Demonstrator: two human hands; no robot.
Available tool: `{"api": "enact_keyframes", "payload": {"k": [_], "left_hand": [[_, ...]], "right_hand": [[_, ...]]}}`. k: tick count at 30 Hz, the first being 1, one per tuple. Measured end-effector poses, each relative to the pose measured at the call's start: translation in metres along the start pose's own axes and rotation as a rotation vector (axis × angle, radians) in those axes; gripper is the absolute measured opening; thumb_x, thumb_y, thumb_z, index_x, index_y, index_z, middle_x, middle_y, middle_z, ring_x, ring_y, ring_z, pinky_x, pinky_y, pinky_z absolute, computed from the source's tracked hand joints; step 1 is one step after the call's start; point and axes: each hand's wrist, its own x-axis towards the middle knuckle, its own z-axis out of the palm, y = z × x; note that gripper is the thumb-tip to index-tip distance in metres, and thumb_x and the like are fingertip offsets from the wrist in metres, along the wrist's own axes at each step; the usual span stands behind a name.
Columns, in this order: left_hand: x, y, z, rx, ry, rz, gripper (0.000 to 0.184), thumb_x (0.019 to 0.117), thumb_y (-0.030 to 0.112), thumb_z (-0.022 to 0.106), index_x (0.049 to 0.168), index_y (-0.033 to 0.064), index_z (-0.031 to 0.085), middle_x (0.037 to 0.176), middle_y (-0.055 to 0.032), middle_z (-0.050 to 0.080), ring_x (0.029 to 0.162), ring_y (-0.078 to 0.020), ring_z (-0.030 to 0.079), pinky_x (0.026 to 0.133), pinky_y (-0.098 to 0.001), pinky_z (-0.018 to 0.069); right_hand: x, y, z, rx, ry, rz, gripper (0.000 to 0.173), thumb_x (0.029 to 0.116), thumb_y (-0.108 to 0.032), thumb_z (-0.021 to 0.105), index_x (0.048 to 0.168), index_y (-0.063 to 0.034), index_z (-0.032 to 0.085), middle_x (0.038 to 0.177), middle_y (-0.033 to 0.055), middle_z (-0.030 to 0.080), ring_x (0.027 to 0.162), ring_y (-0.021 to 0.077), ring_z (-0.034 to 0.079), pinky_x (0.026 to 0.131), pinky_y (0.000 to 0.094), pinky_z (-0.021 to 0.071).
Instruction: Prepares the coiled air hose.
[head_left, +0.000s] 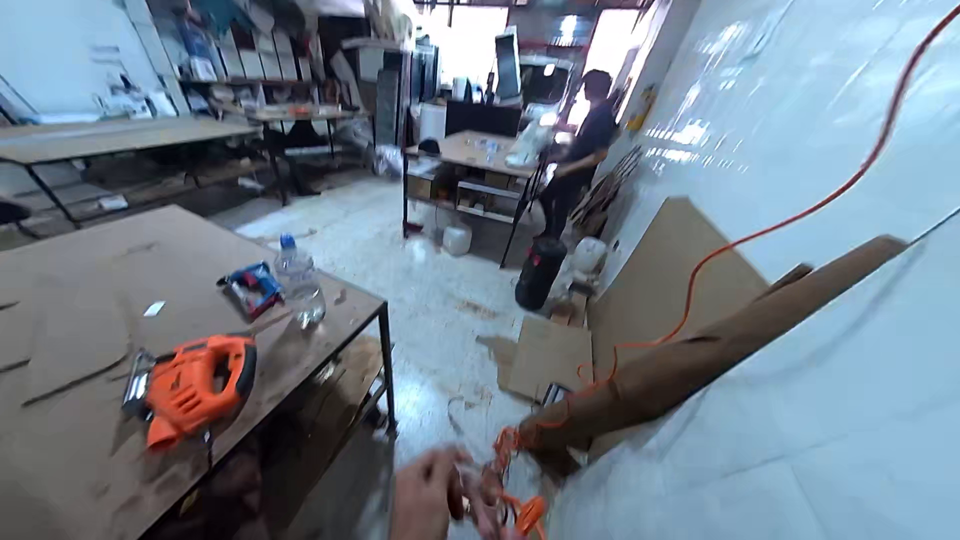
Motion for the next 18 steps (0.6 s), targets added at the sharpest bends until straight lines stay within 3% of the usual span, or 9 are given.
{"api": "enact_keyframes", "payload": {"k": [1,3,5,8,10,13,15,16,18], "left_hand": [[0.016,-0.006,-0.004,-0.073,0.137,-0.071,0.039,0.1108,0.024,0.037,0.115,-0.0028,0.064,0.064,-0.0012,0.060,0.054,-0.0114,0.061,0.054,-0.0302,0.0567],[0.039,-0.015,-0.018,-0.162,0.256,-0.127,0.037,0.1124,0.020,0.030,0.123,-0.0030,0.057,0.070,-0.0022,0.060,0.058,-0.0137,0.061,0.058,-0.0319,0.0583],[0.029,-0.010,-0.018,-0.127,0.156,-0.032,0.035,0.1104,0.013,0.029,0.122,-0.0059,0.056,0.073,-0.0038,0.063,0.063,-0.0147,0.064,0.065,-0.0333,0.0603],[-0.001,-0.007,-0.013,0.082,-0.113,0.236,0.031,0.1062,0.011,0.039,0.118,-0.0071,0.061,0.082,-0.0044,0.067,0.074,-0.0144,0.067,0.072,-0.0360,0.0602],[-0.010,-0.011,-0.007,0.225,-0.179,0.397,0.029,0.1038,0.017,0.051,0.119,-0.0046,0.062,0.098,-0.0090,0.068,0.085,-0.0153,0.067,0.074,-0.0347,0.0596],[-0.010,-0.006,0.000,0.544,-0.284,0.565,0.042,0.0999,0.029,0.061,0.133,0.0027,0.062,0.130,-0.0185,0.063,0.117,-0.0246,0.064,0.095,-0.0418,0.0567],[-0.008,-0.010,0.003,0.727,-0.303,0.684,0.027,0.1019,0.032,0.061,0.119,0.0149,0.072,0.110,-0.0092,0.072,0.108,-0.0227,0.067,0.094,-0.0426,0.0545],[-0.011,-0.013,0.002,0.754,-0.302,0.749,0.020,0.1022,0.030,0.061,0.110,0.0167,0.075,0.096,-0.0056,0.071,0.095,-0.0207,0.067,0.086,-0.0397,0.0544],[-0.024,-0.012,-0.001,0.758,-0.320,0.878,0.016,0.1016,0.022,0.060,0.103,0.0124,0.073,0.082,-0.0048,0.065,0.081,-0.0192,0.063,0.074,-0.0346,0.0532]], "right_hand": [[-0.007,-0.002,0.001,0.043,0.024,0.043,0.037,0.1079,-0.023,0.046,0.113,0.0099,0.062,0.076,0.0028,0.066,0.066,0.0061,0.064,0.066,0.0266,0.0578],[-0.019,-0.006,-0.002,0.146,0.087,0.105,0.034,0.1076,-0.023,0.044,0.111,0.0064,0.060,0.070,-0.0021,0.063,0.061,0.0032,0.061,0.060,0.0228,0.0554],[-0.023,-0.001,-0.011,0.227,0.108,0.123,0.041,0.1090,-0.041,0.044,0.115,-0.0042,0.061,0.071,-0.0048,0.061,0.059,0.0027,0.059,0.056,0.0216,0.0536],[-0.024,0.004,-0.017,0.335,0.114,0.157,0.043,0.1068,-0.048,0.046,0.119,-0.0113,0.063,0.075,-0.0063,0.062,0.059,0.0016,0.058,0.056,0.0198,0.0523],[-0.022,0.006,-0.017,0.373,0.108,0.163,0.043,0.1062,-0.048,0.047,0.120,-0.0123,0.065,0.076,-0.0062,0.063,0.061,0.0017,0.058,0.058,0.0199,0.0525],[-0.025,0.010,-0.018,0.341,0.086,0.172,0.041,0.1066,-0.047,0.047,0.117,-0.0117,0.066,0.075,-0.0056,0.064,0.061,0.0021,0.059,0.057,0.0204,0.0536],[-0.026,0.013,-0.019,0.335,0.102,0.179,0.041,0.1074,-0.045,0.046,0.118,-0.0107,0.066,0.075,-0.0049,0.063,0.061,0.0029,0.059,0.057,0.0212,0.0529],[-0.027,0.013,-0.020,0.345,0.128,0.190,0.040,0.1080,-0.043,0.046,0.120,-0.0101,0.065,0.075,-0.0047,0.064,0.061,0.0030,0.059,0.057,0.0213,0.0528],[-0.025,0.014,-0.027,0.390,0.197,0.223,0.036,0.1095,-0.037,0.044,0.123,-0.0105,0.063,0.076,-0.0058,0.063,0.062,0.0017,0.058,0.059,0.0201,0.0522]]}}
